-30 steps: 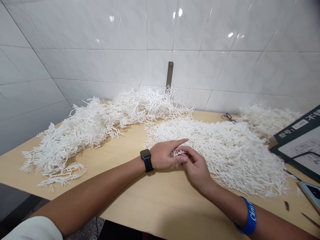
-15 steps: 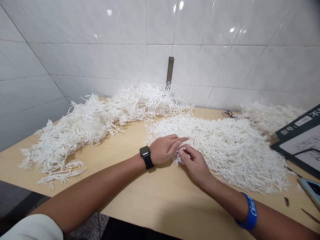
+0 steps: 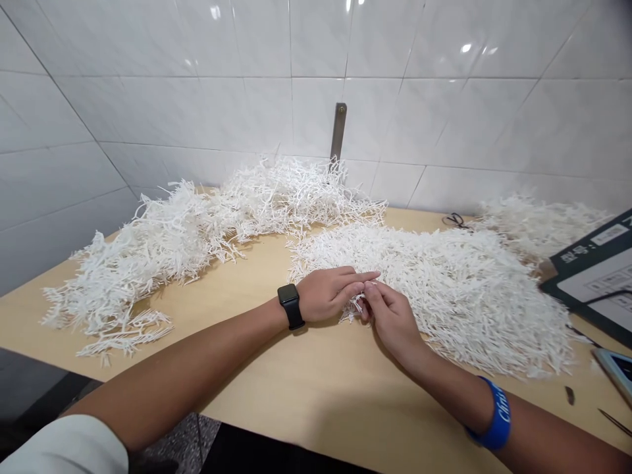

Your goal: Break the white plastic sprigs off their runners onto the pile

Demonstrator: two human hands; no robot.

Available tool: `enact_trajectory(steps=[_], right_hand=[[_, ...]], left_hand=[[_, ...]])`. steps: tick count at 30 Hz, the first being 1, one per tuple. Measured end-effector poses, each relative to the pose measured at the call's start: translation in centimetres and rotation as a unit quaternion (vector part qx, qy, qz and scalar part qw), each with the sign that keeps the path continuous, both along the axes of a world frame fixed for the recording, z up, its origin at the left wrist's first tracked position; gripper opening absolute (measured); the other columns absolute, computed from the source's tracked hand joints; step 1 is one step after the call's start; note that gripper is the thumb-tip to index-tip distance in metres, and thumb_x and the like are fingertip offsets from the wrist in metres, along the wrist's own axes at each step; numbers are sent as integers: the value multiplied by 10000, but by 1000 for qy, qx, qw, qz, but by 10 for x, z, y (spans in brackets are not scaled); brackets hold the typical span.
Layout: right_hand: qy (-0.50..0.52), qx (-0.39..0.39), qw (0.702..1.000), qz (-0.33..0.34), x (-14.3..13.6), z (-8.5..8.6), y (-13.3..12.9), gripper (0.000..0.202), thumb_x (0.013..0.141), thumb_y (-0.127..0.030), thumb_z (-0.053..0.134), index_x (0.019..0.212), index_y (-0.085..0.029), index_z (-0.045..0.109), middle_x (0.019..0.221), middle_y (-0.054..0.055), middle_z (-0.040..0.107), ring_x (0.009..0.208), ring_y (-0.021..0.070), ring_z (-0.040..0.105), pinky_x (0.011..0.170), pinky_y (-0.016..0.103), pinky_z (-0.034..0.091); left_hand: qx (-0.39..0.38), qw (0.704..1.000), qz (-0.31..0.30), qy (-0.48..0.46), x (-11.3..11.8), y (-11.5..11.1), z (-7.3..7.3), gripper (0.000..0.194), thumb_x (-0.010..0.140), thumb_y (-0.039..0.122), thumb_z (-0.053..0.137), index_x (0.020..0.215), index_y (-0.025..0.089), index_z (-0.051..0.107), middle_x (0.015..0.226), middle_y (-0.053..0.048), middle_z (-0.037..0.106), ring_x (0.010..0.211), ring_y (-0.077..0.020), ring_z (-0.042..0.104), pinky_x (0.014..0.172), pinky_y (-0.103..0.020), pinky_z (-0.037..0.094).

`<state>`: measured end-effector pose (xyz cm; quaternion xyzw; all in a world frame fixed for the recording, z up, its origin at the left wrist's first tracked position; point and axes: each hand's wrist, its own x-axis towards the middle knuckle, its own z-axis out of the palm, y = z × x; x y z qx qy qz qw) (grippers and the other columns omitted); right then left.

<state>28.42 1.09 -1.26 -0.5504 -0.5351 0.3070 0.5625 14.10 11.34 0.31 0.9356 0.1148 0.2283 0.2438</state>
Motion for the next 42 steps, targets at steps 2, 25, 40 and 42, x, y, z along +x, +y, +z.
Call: enact_trajectory(steps=[2,25,40,42], right_hand=[[12,-7,1000,8,0,-1,1,487,970,-541,451,641,-191,531,543,-12,508,532,133,483,533,264,401],[12,-19,998,55,-3,-3,0,314,951,-446,496,801,-181,575,638,-11,519,571,129,467,541,255,385],[-85,28,996,23,-7,7,-11,287,880,-264,450,601,-202,417,552,-39,373,534,116,352,504,248,274],[-103,24,994,23,-7,5,-10,250,919,-285,449,701,-189,525,615,-18,483,570,129,427,532,248,322]], left_hand=[[0,1000,7,-5,0,0,0,498,1039,389,217,1416,220,496,1063,-68,663,965,-172,618,856,-278,471],[-170,982,-63,-47,4,-1,3,539,1030,443,233,1320,159,588,903,-76,704,868,-193,655,851,-303,476],[-210,938,191,-197,-2,15,19,626,980,557,305,691,139,671,509,-30,602,502,-139,546,565,-272,428],[-180,935,204,-226,-8,22,24,567,976,530,364,718,140,686,608,-52,667,574,-148,595,612,-277,454]])
